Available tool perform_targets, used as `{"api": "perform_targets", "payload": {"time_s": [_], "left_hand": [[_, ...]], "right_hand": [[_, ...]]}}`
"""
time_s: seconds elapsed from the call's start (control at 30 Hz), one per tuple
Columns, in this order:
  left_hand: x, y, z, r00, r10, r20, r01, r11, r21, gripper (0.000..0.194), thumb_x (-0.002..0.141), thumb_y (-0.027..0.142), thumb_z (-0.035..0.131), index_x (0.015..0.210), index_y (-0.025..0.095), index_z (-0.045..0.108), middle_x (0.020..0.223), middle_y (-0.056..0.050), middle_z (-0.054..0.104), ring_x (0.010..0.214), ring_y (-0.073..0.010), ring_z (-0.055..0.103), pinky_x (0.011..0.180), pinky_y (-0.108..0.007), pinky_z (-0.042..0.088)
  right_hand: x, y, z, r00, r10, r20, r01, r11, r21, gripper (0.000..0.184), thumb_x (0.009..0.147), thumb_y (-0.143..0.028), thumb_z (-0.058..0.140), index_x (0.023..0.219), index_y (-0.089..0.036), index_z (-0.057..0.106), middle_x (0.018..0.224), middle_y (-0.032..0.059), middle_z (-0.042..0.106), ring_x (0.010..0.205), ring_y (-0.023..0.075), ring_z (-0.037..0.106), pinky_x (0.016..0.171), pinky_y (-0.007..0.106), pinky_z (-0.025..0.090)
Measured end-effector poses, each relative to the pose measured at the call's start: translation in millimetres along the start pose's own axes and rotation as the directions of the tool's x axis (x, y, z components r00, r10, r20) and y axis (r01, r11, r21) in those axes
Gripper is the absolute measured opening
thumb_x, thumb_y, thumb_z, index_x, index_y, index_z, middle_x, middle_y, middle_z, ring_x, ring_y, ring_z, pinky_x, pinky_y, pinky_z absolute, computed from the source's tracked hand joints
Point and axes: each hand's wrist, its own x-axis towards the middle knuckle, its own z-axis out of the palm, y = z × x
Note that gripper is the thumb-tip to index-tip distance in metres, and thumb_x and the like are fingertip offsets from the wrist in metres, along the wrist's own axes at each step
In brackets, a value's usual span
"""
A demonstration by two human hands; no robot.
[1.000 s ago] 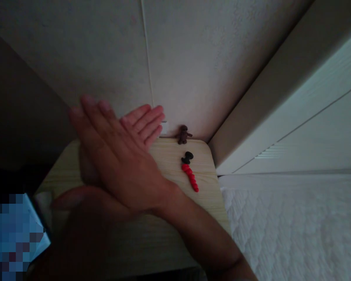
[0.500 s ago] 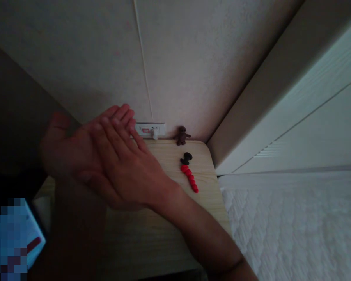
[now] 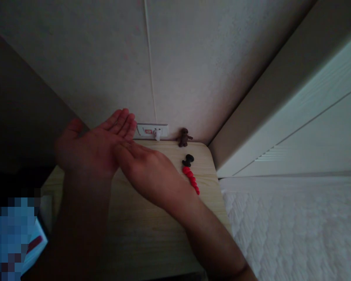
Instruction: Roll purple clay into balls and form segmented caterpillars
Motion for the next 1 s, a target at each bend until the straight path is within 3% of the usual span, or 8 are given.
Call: {"api": "perform_targets", "payload": {"time_s": [0.07, 0.17, 0.3, 0.4, 0.6, 0.73, 0.9, 1.0], "left_hand": [[0.3, -2.8, -0.1, 1.000, 0.006, 0.007, -0.006, 1.000, -0.022, 0.068, 0.102, 0.053, 0.029, 0.137, 0.000, 0.053, 0.124, -0.020, 0.067, 0.118, -0.0255, 0.068, 0.102, -0.037, 0.058], [-0.3, -6.0, 0.3, 1.000, 0.004, 0.010, -0.004, 0.999, -0.033, 0.059, 0.102, 0.052, 0.032, 0.125, 0.005, 0.060, 0.117, -0.015, 0.067, 0.106, -0.0216, 0.067, 0.094, -0.034, 0.058], [-2.6, -8.8, 1.4, 0.998, 0.064, 0.012, -0.064, 0.998, 0.014, 0.045, 0.099, 0.050, 0.040, 0.109, 0.012, 0.063, 0.116, -0.013, 0.068, 0.102, -0.0198, 0.062, 0.092, -0.032, 0.051], [-3.7, -10.1, -0.3, 0.991, 0.128, 0.030, -0.130, 0.987, 0.090, 0.037, 0.096, 0.047, 0.044, 0.103, 0.017, 0.064, 0.114, -0.010, 0.069, 0.101, -0.0206, 0.062, 0.089, -0.032, 0.050], [-6.9, -17.6, -15.5, 0.970, 0.240, 0.041, -0.244, 0.950, 0.194, 0.025, 0.087, 0.041, 0.052, 0.091, 0.020, 0.065, 0.091, -0.007, 0.069, 0.081, -0.0175, 0.064, 0.072, -0.029, 0.049], [-8.8, -27.7, -39.2, 0.936, 0.343, 0.078, -0.350, 0.881, 0.318, 0.017, 0.078, 0.036, 0.062, 0.083, 0.020, 0.063, 0.076, -0.002, 0.066, 0.069, -0.0133, 0.062, 0.063, -0.024, 0.045], [-3.6, -41.9, -80.7, 0.870, 0.476, 0.130, -0.456, 0.674, 0.582, 0.013, 0.078, 0.032, 0.060, 0.079, 0.019, 0.063, 0.072, 0.000, 0.065, 0.064, -0.0122, 0.058, 0.061, -0.024, 0.042], [0.7, -50.9, -108.2, 0.820, 0.528, 0.223, -0.479, 0.416, 0.773, 0.013, 0.082, 0.032, 0.059, 0.083, 0.020, 0.065, 0.079, -0.002, 0.067, 0.075, -0.0161, 0.061, 0.071, -0.028, 0.046]], "right_hand": [[-1.1, 5.2, -2.8, 0.994, 0.078, -0.072, -0.077, 0.997, 0.011, 0.028, 0.106, -0.017, 0.052, 0.125, -0.025, 0.071, 0.122, 0.0034, 0.080, 0.108, 0.0181, 0.077, 0.097, 0.029, 0.061], [-1.1, 13.2, -6.5, 0.957, 0.181, -0.228, -0.171, 0.983, 0.063, 0.015, 0.102, -0.033, 0.065, 0.106, -0.022, 0.076, 0.096, 0.0033, 0.082, 0.081, 0.0170, 0.076, 0.079, 0.027, 0.061], [0.4, 22.1, -9.3, 0.881, 0.313, -0.354, -0.247, 0.944, 0.221, 0.023, 0.094, -0.042, 0.075, 0.091, -0.019, 0.077, 0.080, 0.0031, 0.078, 0.069, 0.0156, 0.072, 0.072, 0.028, 0.059], [0.7, 27.1, -10.9, 0.851, 0.369, -0.374, -0.264, 0.916, 0.303, 0.022, 0.096, -0.041, 0.072, 0.099, -0.020, 0.079, 0.086, 0.0042, 0.080, 0.073, 0.0165, 0.073, 0.074, 0.030, 0.059], [-14.0, 38.2, -6.5, 0.866, 0.415, -0.278, -0.298, 0.875, 0.381, 0.028, 0.100, -0.032, 0.061, 0.119, -0.021, 0.079, 0.101, 0.0075, 0.083, 0.088, 0.0192, 0.076, 0.083, 0.034, 0.060], [-42.8, 49.7, 18.0, 0.851, 0.505, -0.143, -0.392, 0.792, 0.467, 0.022, 0.090, -0.032, 0.073, 0.107, -0.023, 0.084, 0.099, 0.0083, 0.084, 0.085, 0.0208, 0.075, 0.079, 0.035, 0.058], [-74.5, 59.8, 59.3, 0.737, 0.663, 0.132, -0.535, 0.452, 0.714, 0.034, 0.065, -0.042, 0.092, 0.086, -0.017, 0.082, 0.076, 0.0063, 0.079, 0.063, 0.0156, 0.067, 0.061, 0.029, 0.052], [-83.6, 63.1, 79.4, 0.713, 0.681, 0.167, -0.532, 0.370, 0.762, 0.042, 0.058, -0.048, 0.096, 0.077, -0.016, 0.075, 0.063, 0.0013, 0.071, 0.053, 0.0116, 0.058, 0.052, 0.025, 0.045]]}}
